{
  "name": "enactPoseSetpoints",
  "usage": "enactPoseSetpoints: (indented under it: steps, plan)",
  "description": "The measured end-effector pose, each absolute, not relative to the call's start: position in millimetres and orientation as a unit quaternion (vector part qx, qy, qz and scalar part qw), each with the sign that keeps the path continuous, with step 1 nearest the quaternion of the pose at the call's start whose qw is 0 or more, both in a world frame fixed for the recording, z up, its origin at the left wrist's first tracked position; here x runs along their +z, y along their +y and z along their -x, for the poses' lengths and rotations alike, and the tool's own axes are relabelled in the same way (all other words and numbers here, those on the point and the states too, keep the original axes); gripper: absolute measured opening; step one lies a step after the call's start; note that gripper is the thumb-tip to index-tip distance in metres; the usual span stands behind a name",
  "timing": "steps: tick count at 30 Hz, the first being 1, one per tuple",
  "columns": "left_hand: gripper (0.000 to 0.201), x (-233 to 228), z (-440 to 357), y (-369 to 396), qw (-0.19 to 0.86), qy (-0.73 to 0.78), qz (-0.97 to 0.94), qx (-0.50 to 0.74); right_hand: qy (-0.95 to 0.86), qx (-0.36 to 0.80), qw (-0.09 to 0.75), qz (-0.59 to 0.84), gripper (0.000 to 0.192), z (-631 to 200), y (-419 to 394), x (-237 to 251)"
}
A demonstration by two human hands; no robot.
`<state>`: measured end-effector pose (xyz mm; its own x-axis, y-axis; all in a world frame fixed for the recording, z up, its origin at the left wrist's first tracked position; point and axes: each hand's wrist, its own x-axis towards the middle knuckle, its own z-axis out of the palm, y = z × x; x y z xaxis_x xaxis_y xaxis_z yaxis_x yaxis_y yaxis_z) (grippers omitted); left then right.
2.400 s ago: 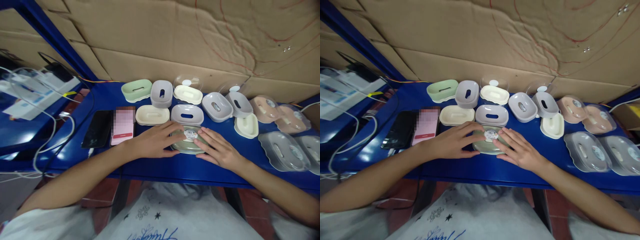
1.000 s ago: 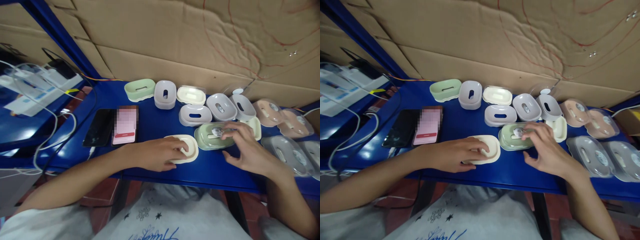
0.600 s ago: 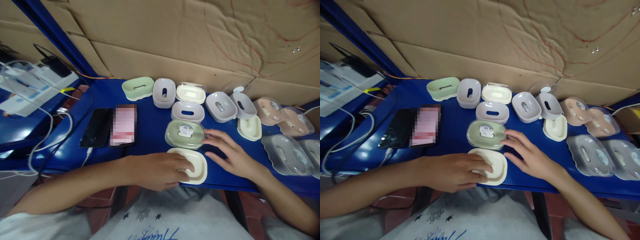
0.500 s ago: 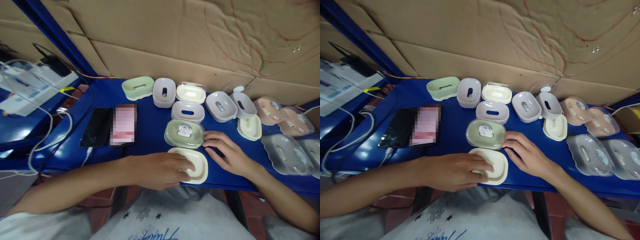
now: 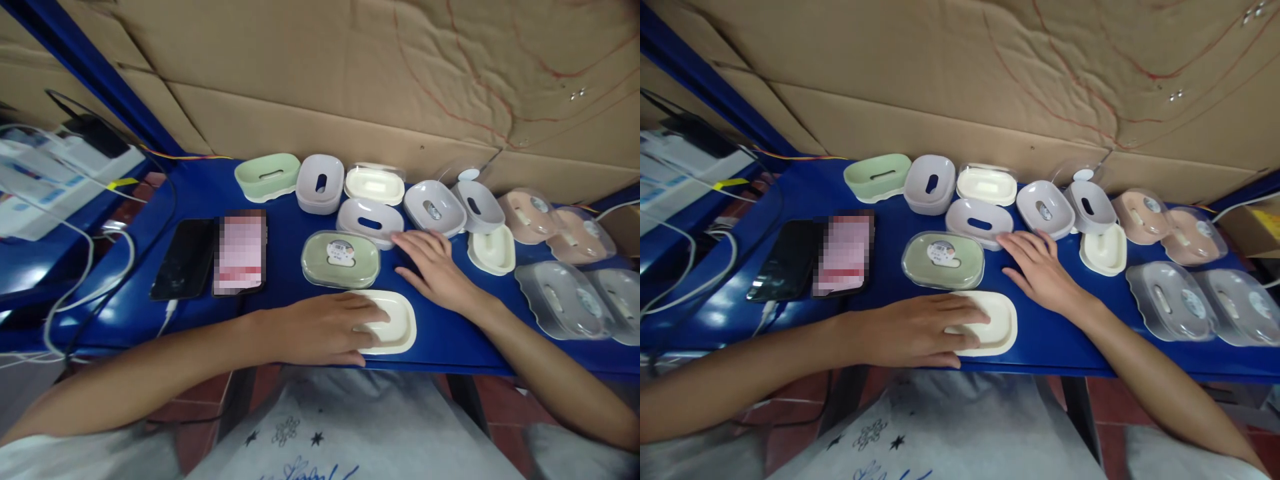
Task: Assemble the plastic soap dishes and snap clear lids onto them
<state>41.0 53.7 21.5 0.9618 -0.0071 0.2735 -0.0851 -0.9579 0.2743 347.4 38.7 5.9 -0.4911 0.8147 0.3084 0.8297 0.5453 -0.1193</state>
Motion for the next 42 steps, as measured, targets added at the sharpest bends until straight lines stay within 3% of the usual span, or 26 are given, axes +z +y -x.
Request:
enactPoseSetpoints:
  steps: [5, 12, 19, 24, 31, 36, 42]
  plan:
    - [0.025, 21, -40, 59, 0.044, -0.009, -0.987, 0.153, -0.844, -0.100, 0.174, 0.497, 0.042, -352, 30, 13]
    - [0.030, 34, -37, 69, -0.072, 0.074, -0.980, 0.170, -0.861, 0.023, 0.249, 0.444, 0.029, -364, 0, 47]
    - [0.048, 33, -35, 72, -0.081, 0.094, -0.971, 0.205, -0.912, 0.037, 0.212, 0.348, 0.035, -338, -6, 38]
    - [0.028, 30, -37, 77, -0.092, 0.077, -0.982, 0.145, -0.930, -0.001, 0.185, 0.319, 0.037, -323, -6, 26]
    - [0.020, 30, -38, 79, -0.075, 0.064, -0.986, 0.131, -0.935, -0.016, 0.192, 0.297, 0.039, -327, -4, 26]
    - [0.019, 31, -36, 78, -0.024, 0.063, -0.988, 0.141, -0.861, -0.036, 0.242, 0.446, 0.044, -367, 19, 30]
    - [0.023, 28, -38, 76, 0.026, 0.044, -0.988, 0.147, -0.773, -0.178, 0.189, 0.579, 0.052, -397, 50, 39]
